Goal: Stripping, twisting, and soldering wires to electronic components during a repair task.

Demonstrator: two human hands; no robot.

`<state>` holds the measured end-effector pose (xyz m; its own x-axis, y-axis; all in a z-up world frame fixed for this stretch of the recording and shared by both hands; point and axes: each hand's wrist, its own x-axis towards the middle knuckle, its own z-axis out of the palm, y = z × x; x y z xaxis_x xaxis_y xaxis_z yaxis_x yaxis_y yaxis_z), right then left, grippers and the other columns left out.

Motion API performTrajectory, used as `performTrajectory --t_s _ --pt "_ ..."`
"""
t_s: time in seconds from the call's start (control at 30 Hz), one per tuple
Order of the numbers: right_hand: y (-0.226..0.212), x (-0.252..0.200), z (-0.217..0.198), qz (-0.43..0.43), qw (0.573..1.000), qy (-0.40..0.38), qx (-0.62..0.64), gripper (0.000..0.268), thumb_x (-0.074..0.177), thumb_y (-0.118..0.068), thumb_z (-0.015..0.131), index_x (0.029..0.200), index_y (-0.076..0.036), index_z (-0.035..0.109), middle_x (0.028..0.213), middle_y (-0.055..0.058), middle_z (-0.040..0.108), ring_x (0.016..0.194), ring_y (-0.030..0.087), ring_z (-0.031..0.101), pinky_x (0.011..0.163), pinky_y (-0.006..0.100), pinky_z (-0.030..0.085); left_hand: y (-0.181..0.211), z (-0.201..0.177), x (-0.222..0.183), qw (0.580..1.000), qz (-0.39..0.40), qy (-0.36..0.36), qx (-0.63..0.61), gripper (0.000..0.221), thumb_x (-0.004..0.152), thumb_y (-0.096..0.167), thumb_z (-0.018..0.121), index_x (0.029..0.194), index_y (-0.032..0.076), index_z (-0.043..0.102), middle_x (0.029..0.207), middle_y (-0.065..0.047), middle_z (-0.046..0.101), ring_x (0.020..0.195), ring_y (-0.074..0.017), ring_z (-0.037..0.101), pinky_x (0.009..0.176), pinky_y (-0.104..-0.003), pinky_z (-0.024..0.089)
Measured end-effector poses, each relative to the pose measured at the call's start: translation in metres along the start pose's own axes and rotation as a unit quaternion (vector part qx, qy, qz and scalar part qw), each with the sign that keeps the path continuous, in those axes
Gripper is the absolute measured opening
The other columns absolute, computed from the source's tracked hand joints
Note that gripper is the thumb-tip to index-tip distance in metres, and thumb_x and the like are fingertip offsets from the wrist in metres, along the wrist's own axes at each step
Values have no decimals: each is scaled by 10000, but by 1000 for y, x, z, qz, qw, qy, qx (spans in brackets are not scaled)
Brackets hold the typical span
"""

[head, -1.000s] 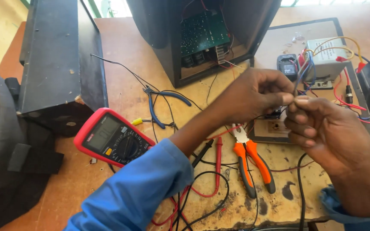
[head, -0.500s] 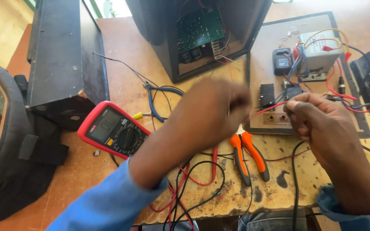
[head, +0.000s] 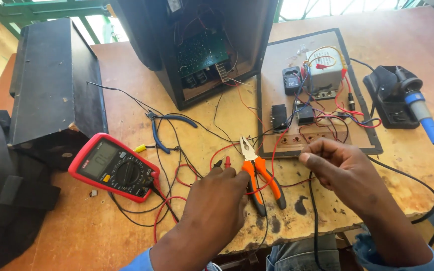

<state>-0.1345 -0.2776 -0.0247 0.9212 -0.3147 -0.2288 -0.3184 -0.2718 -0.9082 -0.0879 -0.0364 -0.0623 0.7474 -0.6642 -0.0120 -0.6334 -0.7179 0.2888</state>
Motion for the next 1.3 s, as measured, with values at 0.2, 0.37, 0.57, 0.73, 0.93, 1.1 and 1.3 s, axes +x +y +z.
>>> performTrajectory --t_s 0.2,0.37,0.57,0.73,0.93,1.1,1.3 --pt "17 -9 6 -55 997 -24 -49 228 946 -223 746 838 -21 749 670 19 521 551 121 368 505 276 242 -16 0 -12 997 -23 71 -26 303 748 176 749 995 122 583 935 -103 655 888 -373 645 681 -512 541" --pt "-14 -18 42 -88 978 -47 -183 210 881 -318 742 864 -135 842 697 -9 746 538 120 576 515 288 435 -18 -4 -16 997 -14 63 -43 135 837 179 696 959 132 662 933 -79 650 931 -356 610 667 -528 523" --pt "-3 -2 84 -268 850 -46 -450 288 857 -485 693 770 -211 720 793 -5 651 740 265 667 604 465 472 -21 9 -17 995 0 79 -52 142 829 173 713 950 121 661 959 -78 620 951 -355 594 652 -539 522" --pt "1 3 97 -257 813 -85 -516 270 882 -424 601 830 -168 669 882 74 629 786 372 660 605 559 480 -26 10 -24 989 40 127 -67 94 848 179 694 909 129 643 921 -63 612 899 -351 594 619 -531 500" --pt "6 12 101 -275 803 -80 -523 197 859 -353 615 849 -174 697 900 82 640 640 443 633 510 594 431 -28 15 -28 985 38 145 -84 99 877 194 701 959 165 652 936 -30 608 945 -310 598 596 -509 509" --pt "9 14 106 -336 782 -85 -517 134 814 -241 610 738 -133 633 801 67 599 611 413 602 467 573 391 -30 18 -28 979 25 167 -116 179 842 209 741 993 159 659 951 -29 627 957 -312 609 631 -491 507" --pt "2 9 97 -355 783 -108 -499 126 893 -282 616 940 -174 664 909 59 591 661 384 639 502 565 457 -32 11 -25 976 8 131 -176 254 824 216 743 1072 172 710 978 -48 666 973 -305 631 761 -469 505"
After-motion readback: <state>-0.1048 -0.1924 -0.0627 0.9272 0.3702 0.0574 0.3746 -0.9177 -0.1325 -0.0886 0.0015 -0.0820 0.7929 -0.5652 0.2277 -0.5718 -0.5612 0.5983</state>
